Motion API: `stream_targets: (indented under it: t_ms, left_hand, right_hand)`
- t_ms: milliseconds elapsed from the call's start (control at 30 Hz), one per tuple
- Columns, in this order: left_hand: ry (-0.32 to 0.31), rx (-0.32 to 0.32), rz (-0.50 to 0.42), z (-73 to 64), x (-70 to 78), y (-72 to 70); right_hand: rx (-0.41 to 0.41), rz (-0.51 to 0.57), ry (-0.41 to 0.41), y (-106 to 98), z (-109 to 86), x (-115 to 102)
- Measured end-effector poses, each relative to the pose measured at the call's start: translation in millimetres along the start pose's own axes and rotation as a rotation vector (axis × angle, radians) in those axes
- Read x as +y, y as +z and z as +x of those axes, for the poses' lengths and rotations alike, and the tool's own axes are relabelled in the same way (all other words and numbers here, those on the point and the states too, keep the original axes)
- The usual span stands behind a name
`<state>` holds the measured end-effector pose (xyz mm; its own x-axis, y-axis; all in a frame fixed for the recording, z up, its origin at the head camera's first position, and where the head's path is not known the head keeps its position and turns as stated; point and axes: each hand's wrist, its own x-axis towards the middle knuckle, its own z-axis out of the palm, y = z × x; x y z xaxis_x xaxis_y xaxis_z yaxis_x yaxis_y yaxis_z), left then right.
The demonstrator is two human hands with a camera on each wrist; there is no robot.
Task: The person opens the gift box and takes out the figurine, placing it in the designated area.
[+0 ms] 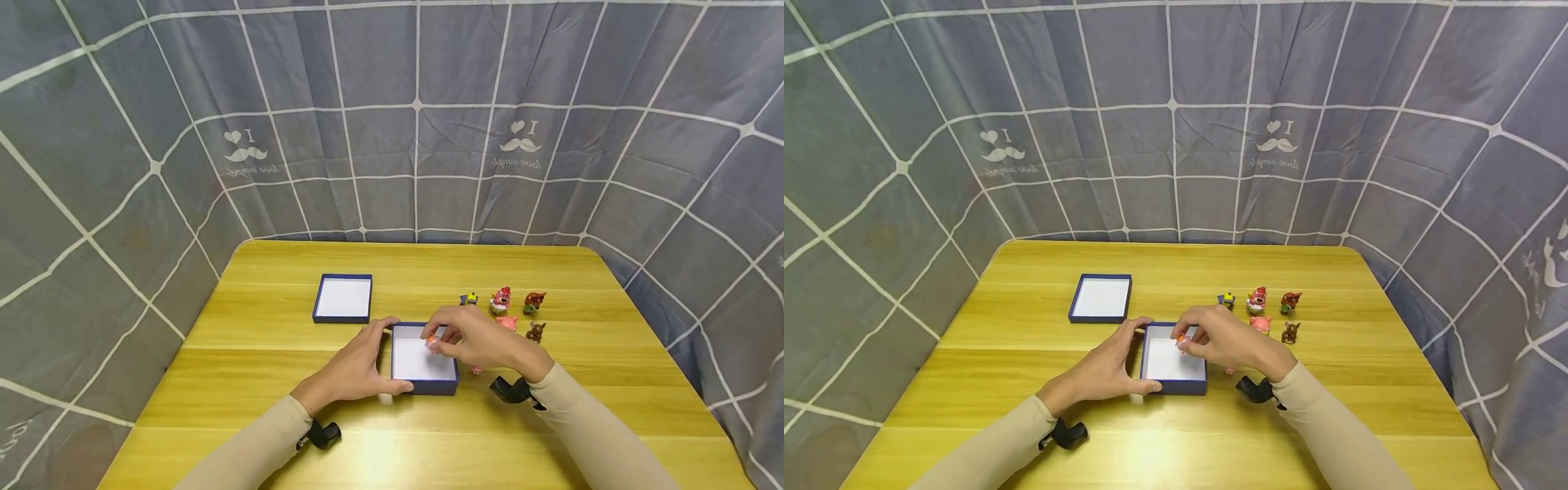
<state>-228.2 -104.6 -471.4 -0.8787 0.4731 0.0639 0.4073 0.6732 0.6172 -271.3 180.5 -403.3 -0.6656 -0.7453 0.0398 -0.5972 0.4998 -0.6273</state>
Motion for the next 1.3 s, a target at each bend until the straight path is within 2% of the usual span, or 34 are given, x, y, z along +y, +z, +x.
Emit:
stream_targets:
  t_ms: [300, 633, 1033, 1300]
  left_hand:
    - [-0.015, 0.003, 0.003, -0.6, 1.6, 0.8]
    - [-0.020, -0.012, 0.003, -2.3, 0.8, 4.5]
    - [-0.025, -0.018, 0.002, -2.0, 0.2, 3.1]
    - [-0.041, -0.011, -0.015, -1.5, 1.6, 1.6]
  right_hand:
    - [0.093, 0.040, 0.006, -6, -22.9, 1]
    - [0.163, 0.079, 0.025, -8, -48.7, 14]
    - [0.273, 0.037, -0.013, -12, -74.7, 34]
    - [0.291, -0.038, 0.034, -13, -87.0, 47]
